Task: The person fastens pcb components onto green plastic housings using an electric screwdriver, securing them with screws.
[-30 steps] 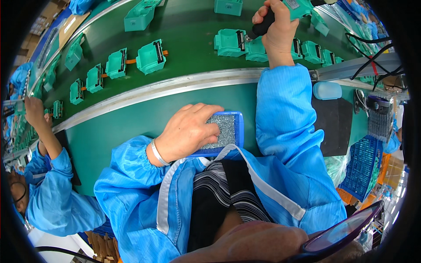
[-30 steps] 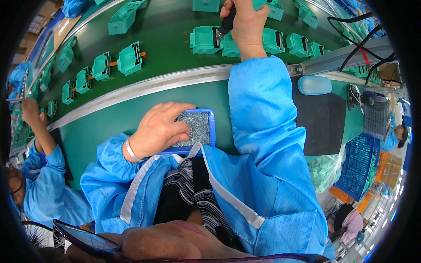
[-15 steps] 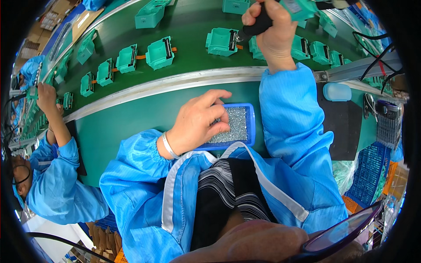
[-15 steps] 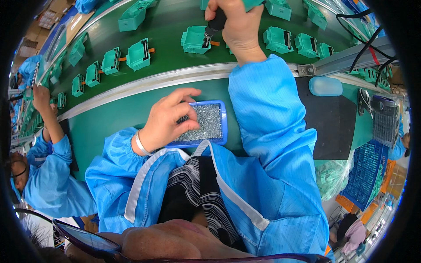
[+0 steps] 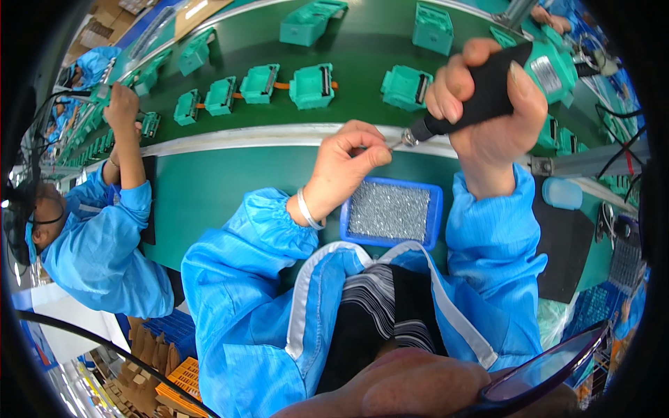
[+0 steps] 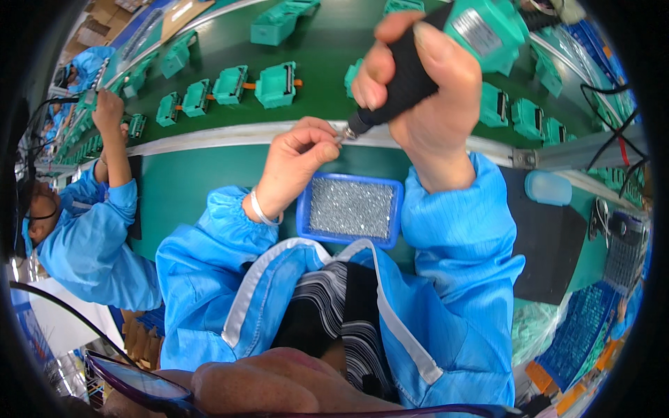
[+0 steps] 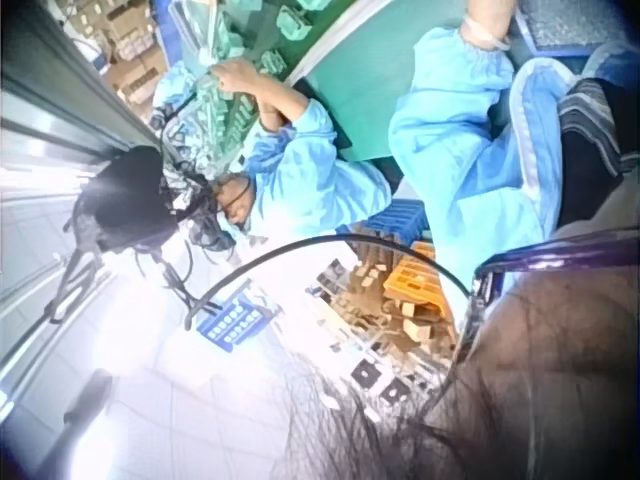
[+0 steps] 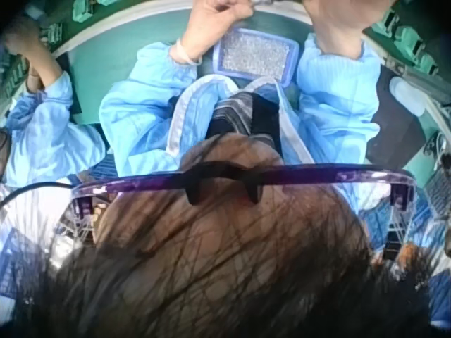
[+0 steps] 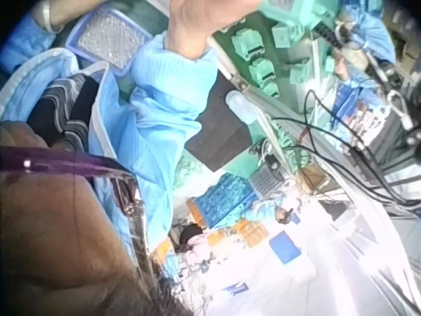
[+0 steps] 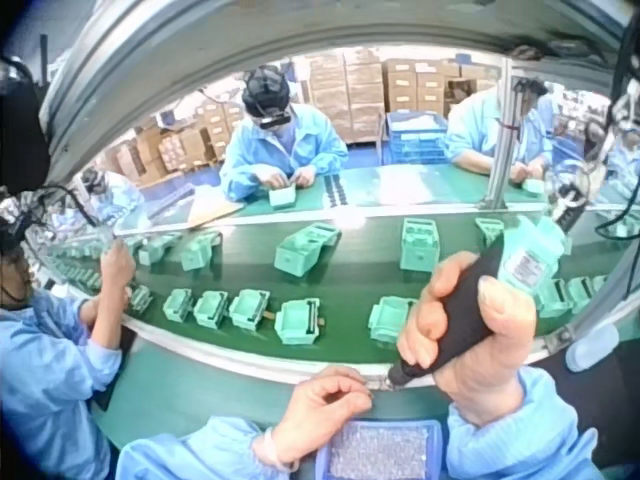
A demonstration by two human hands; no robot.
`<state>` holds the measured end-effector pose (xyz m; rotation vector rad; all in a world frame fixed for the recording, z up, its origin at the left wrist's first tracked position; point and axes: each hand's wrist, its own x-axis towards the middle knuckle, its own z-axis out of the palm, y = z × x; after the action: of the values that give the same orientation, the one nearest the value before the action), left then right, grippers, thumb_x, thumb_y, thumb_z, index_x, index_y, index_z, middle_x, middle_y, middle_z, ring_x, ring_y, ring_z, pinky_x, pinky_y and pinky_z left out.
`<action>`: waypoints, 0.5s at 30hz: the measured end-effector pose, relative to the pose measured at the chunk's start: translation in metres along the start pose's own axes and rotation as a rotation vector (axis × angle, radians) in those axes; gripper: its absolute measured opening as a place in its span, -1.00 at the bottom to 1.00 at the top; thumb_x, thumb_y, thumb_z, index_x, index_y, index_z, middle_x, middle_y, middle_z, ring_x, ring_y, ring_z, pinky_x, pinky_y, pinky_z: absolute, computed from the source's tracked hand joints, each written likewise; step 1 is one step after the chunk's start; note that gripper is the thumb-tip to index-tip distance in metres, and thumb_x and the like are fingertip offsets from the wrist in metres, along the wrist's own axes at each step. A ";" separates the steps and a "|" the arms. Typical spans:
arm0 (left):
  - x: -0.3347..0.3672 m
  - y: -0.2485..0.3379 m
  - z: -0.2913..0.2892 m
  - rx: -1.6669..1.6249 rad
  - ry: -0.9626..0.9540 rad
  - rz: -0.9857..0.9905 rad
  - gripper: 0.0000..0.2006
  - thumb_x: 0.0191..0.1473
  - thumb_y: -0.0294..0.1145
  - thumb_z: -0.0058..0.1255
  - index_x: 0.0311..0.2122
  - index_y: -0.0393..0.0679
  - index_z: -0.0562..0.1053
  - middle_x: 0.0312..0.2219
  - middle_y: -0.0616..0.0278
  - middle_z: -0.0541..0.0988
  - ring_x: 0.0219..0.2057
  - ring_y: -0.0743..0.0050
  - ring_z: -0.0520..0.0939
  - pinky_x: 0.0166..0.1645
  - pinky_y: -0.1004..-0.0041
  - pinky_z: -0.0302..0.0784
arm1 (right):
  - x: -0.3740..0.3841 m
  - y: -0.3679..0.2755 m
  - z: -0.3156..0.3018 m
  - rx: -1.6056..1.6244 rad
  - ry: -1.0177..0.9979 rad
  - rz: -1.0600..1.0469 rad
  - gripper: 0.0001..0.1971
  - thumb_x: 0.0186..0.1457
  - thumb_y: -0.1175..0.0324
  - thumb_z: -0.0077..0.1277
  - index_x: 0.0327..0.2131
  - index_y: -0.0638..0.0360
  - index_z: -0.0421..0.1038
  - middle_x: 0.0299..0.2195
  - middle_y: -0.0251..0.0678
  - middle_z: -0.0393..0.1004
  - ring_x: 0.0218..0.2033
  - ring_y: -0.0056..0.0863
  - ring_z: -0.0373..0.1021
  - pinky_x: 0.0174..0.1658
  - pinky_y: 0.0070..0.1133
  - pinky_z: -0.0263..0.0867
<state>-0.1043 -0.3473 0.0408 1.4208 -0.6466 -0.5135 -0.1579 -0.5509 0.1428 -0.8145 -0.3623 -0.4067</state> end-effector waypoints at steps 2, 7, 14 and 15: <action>0.000 -0.005 0.002 -0.045 -0.038 0.020 -0.94 0.14 -0.55 0.17 -0.30 -0.31 0.60 -0.17 0.22 0.53 -0.15 0.48 0.55 0.02 0.46 0.47 | -0.004 0.003 0.001 -0.018 0.014 -0.020 -0.61 0.26 0.08 -0.09 -0.10 0.25 0.39 -0.51 -0.23 0.43 -0.56 -0.41 0.38 -0.43 -0.40 0.30; 0.001 -0.002 0.005 -0.024 -0.109 0.083 -0.88 0.21 -0.51 0.08 -0.31 -0.32 0.58 -0.16 0.24 0.51 -0.14 0.49 0.54 0.03 0.46 0.45 | -0.007 0.000 0.004 -0.016 0.042 -0.014 -0.57 0.23 0.02 -0.09 -0.11 0.23 0.39 -0.52 -0.25 0.42 -0.57 -0.44 0.35 -0.45 -0.44 0.25; 0.004 0.001 0.010 0.259 -0.158 0.298 -0.74 0.31 -0.25 0.03 -0.18 -0.29 0.48 -0.13 0.18 0.49 -0.10 0.36 0.52 0.06 0.36 0.44 | -0.007 0.000 0.000 -0.053 0.029 0.037 -0.58 0.25 0.04 -0.07 -0.11 0.26 0.39 -0.51 -0.25 0.41 -0.57 -0.44 0.35 -0.44 -0.47 0.26; 0.004 0.005 0.011 0.203 -0.155 0.233 -0.64 0.28 -0.13 0.10 -0.09 -0.26 0.44 -0.07 0.12 0.46 -0.05 0.29 0.52 0.07 0.34 0.44 | -0.006 0.000 -0.001 -0.047 0.026 0.041 -0.58 0.25 0.04 -0.07 -0.11 0.26 0.39 -0.51 -0.25 0.41 -0.57 -0.44 0.35 -0.44 -0.47 0.26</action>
<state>-0.1090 -0.3581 0.0462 1.4803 -0.9988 -0.3834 -0.1630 -0.5500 0.1391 -0.8608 -0.3124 -0.3881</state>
